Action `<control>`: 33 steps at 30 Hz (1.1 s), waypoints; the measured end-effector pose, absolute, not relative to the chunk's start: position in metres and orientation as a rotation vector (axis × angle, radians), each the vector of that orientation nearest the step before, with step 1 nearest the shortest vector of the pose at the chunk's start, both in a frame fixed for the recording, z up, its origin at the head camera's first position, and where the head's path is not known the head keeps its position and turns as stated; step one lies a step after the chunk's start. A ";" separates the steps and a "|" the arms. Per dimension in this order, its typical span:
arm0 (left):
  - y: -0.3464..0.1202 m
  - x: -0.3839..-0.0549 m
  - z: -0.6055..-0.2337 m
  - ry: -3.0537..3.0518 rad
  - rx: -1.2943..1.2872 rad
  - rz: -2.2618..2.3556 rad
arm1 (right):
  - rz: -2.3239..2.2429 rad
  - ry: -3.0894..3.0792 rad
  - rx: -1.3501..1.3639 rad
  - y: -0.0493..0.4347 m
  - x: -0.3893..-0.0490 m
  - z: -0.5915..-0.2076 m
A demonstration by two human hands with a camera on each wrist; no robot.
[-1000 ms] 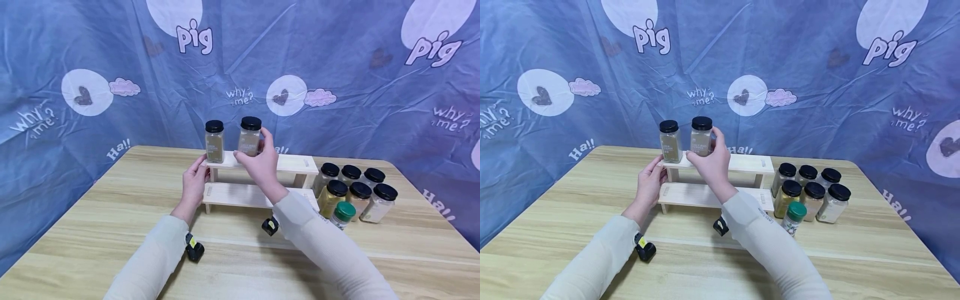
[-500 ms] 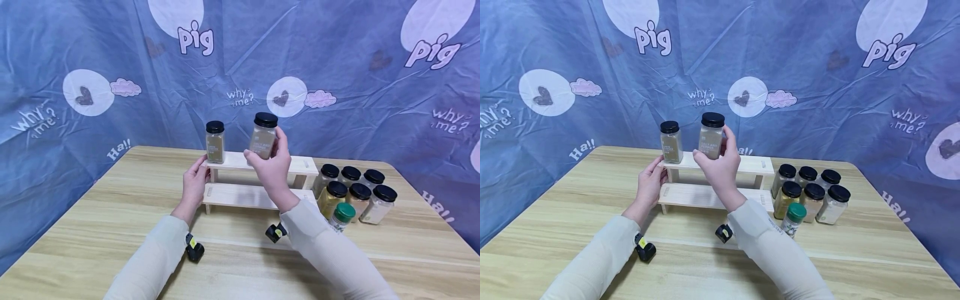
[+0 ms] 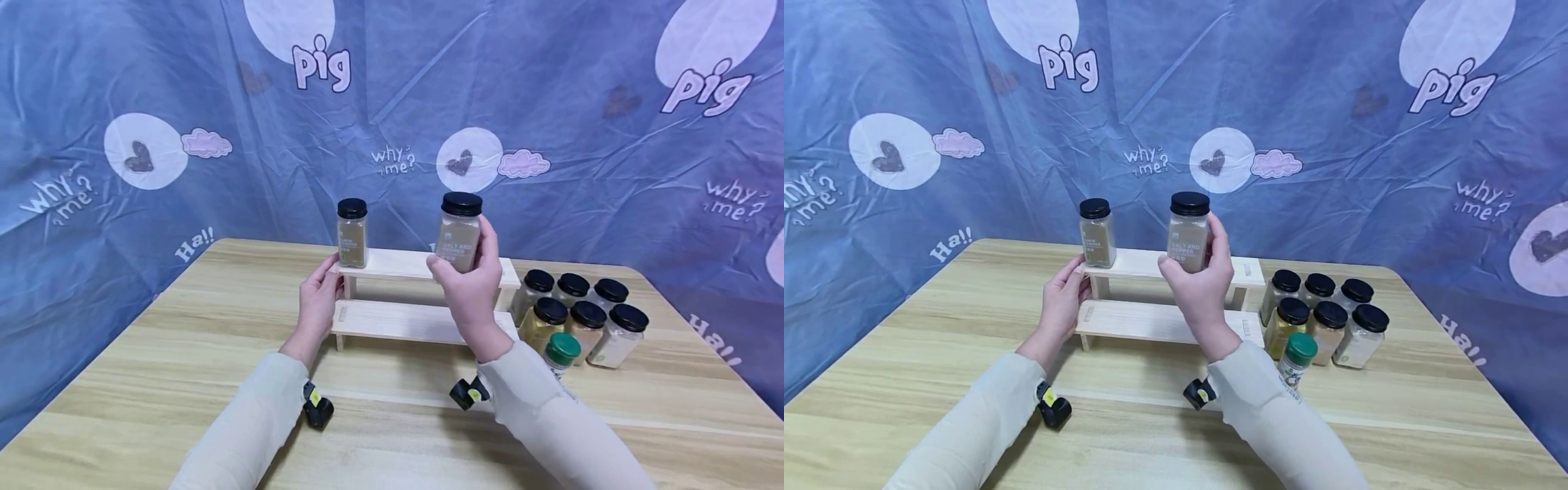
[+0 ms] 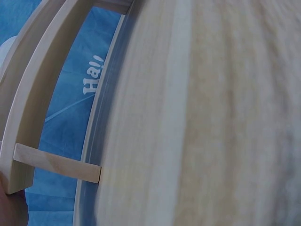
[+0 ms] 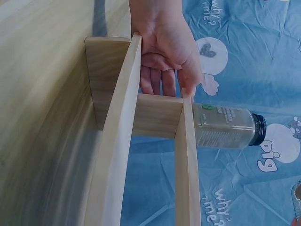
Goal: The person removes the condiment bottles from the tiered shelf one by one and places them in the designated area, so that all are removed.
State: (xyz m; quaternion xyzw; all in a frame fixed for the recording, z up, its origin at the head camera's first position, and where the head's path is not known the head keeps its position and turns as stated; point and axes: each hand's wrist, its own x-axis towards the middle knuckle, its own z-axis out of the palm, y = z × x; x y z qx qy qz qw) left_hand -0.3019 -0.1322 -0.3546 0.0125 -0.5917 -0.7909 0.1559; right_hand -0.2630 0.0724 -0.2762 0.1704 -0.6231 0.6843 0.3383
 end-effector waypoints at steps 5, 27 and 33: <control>-0.131 -0.299 -0.357 -1.674 -0.012 -2.229 | 1.805 -1.563 0.445 0.080 -0.256 -0.277; -0.131 -0.300 -0.355 -1.703 0.030 -2.236 | 1.975 -1.369 0.499 0.126 -0.219 -0.279; -0.131 -0.299 -0.354 -1.709 0.021 -2.229 | 1.901 -1.457 0.458 0.144 -0.211 -0.280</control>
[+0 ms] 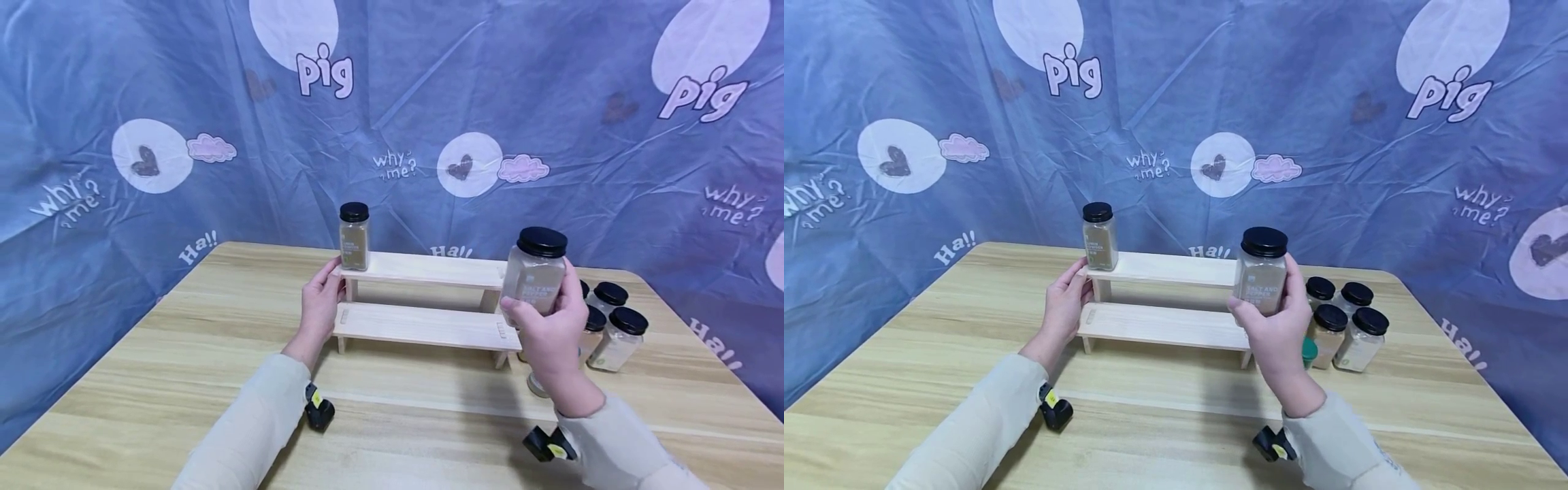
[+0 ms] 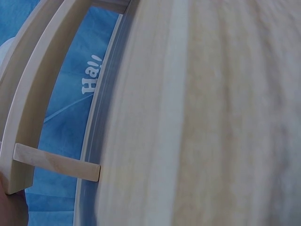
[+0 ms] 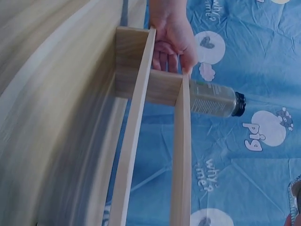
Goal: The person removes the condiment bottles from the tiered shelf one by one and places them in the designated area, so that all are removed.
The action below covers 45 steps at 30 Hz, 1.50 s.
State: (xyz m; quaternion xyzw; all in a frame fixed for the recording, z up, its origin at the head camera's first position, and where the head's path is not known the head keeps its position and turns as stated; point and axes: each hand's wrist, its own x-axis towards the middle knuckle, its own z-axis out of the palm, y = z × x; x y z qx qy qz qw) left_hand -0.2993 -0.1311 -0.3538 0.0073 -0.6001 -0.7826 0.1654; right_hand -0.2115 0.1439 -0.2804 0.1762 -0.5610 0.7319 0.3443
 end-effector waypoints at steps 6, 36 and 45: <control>-0.131 -0.299 -0.354 -1.701 0.028 -2.234 | 1.874 -1.502 0.401 0.164 -0.207 -0.283; -0.130 -0.302 -0.355 -1.713 0.044 -2.228 | 1.931 -1.643 0.416 0.267 -0.197 -0.301; -0.130 -0.302 -0.355 -1.723 0.037 -2.218 | 1.889 -1.728 0.377 0.299 -0.207 -0.320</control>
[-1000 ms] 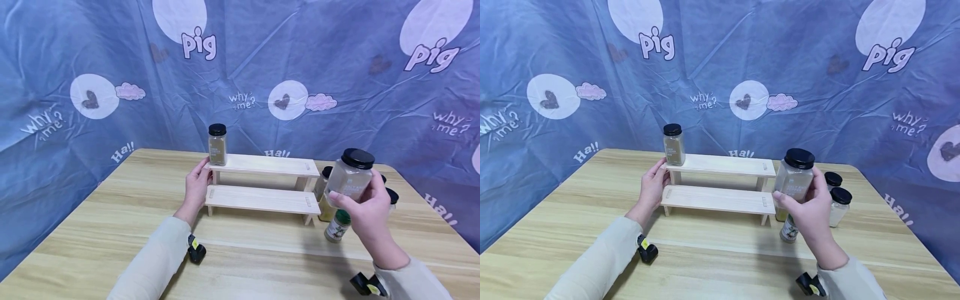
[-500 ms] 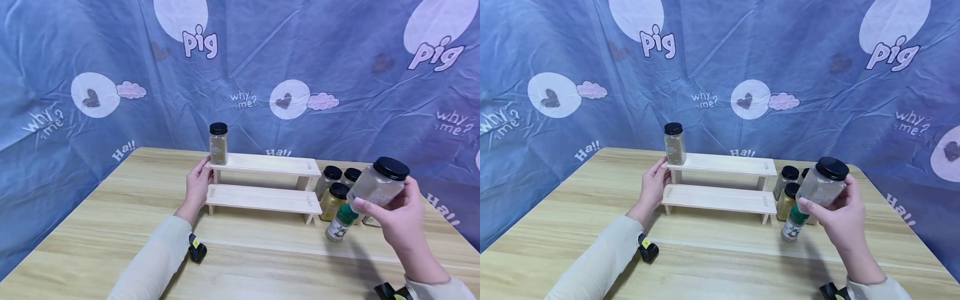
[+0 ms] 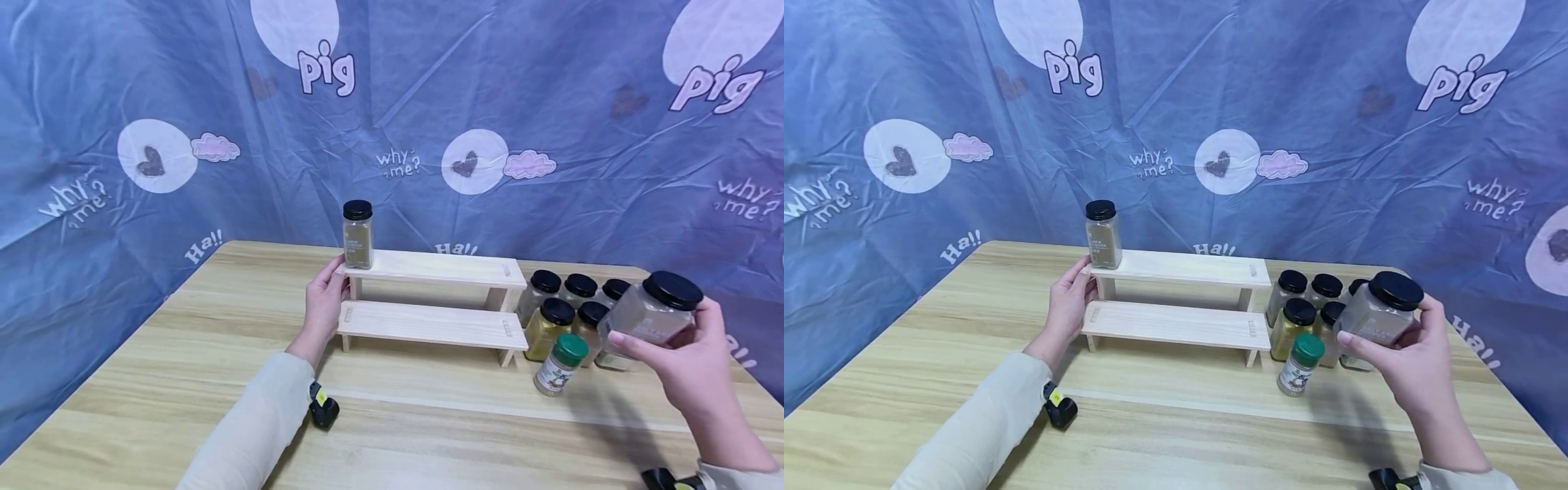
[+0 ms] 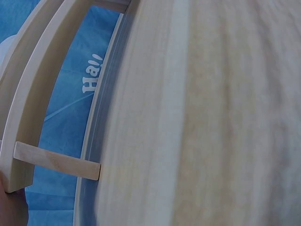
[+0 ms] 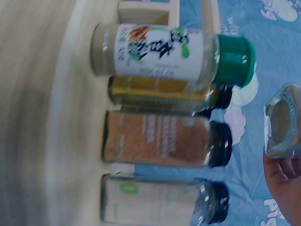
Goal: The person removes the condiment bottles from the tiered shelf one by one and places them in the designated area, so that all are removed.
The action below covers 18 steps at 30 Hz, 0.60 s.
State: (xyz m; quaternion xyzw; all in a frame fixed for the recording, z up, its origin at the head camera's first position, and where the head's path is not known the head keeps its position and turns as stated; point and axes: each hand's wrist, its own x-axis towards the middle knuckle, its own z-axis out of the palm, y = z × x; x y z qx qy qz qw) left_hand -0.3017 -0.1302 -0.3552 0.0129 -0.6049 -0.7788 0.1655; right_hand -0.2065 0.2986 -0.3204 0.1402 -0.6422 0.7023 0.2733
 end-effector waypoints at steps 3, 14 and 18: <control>-0.129 -0.302 -0.356 -1.723 0.041 -2.221 | 1.888 -1.781 0.369 0.302 -0.204 -0.323; -0.129 -0.301 -0.355 -1.735 0.051 -2.200 | 1.718 -2.179 0.299 0.315 -0.202 -0.335; -0.129 -0.301 -0.355 -1.732 0.050 -2.205 | 1.575 -2.319 0.203 0.321 -0.206 -0.345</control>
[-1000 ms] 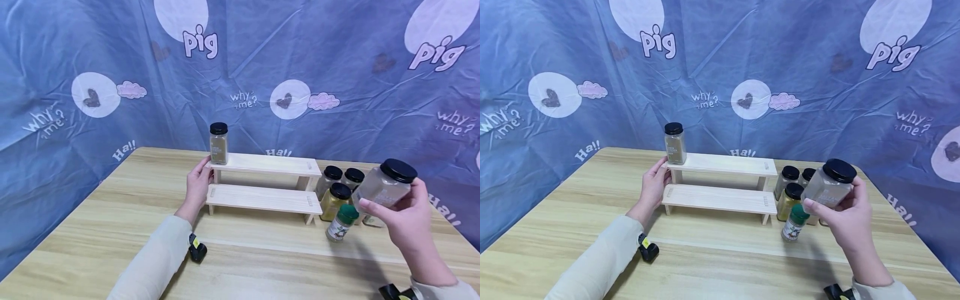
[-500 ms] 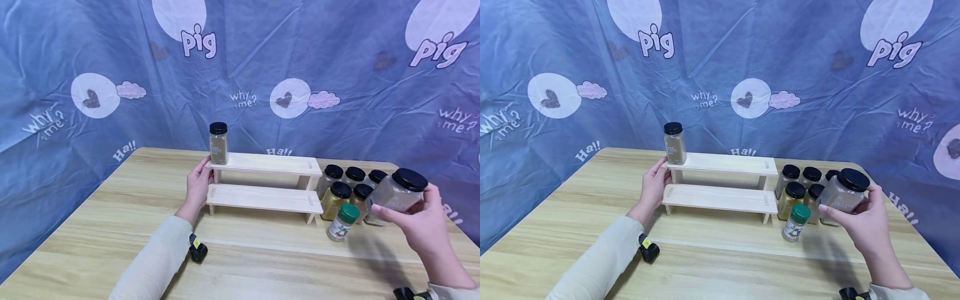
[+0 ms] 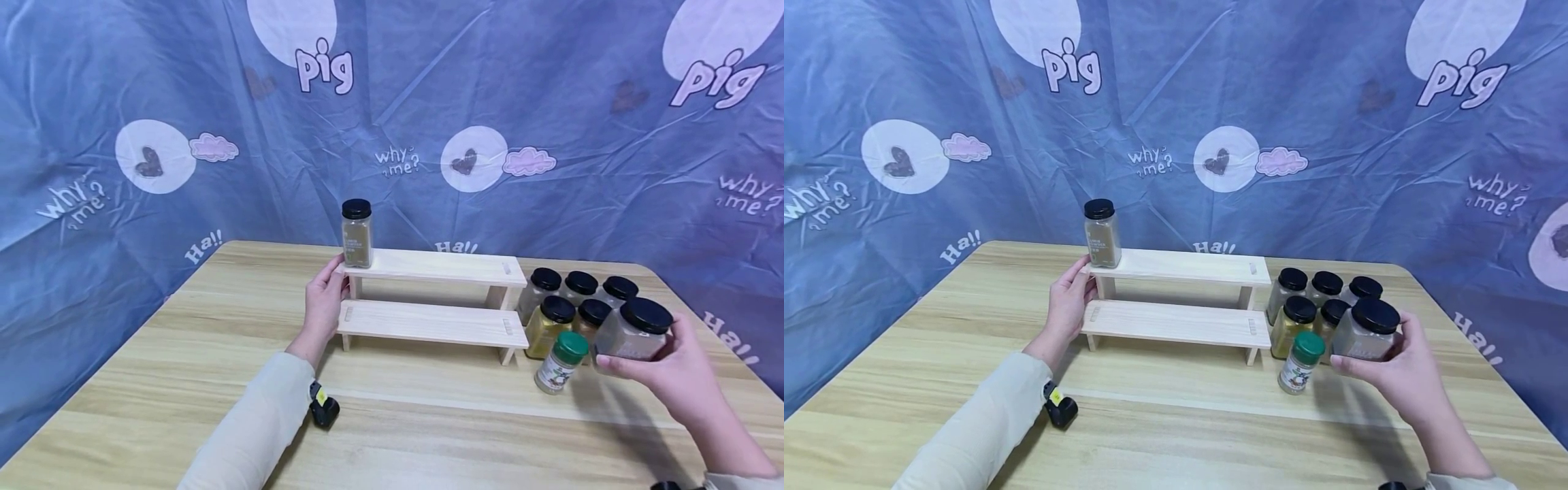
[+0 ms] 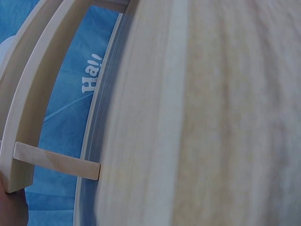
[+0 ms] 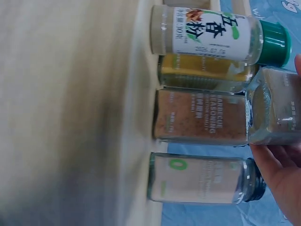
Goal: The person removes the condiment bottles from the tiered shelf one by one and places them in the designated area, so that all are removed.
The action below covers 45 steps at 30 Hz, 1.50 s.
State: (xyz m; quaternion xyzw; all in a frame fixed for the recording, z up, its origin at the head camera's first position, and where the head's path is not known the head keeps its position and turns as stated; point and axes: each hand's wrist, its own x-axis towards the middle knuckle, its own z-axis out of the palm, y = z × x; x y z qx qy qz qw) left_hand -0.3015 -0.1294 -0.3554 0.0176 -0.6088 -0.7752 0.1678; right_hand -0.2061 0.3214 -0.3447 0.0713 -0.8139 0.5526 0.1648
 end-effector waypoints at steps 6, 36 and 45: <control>-0.129 -0.302 -0.356 -1.732 0.065 -2.214 | 1.388 -2.465 0.244 0.321 -0.205 -0.349; -0.130 -0.302 -0.355 -1.727 0.058 -2.222 | 1.261 -2.496 0.388 0.310 -0.208 -0.364; -0.129 -0.302 -0.355 -1.728 0.065 -2.217 | 1.274 -2.545 0.297 0.311 -0.207 -0.371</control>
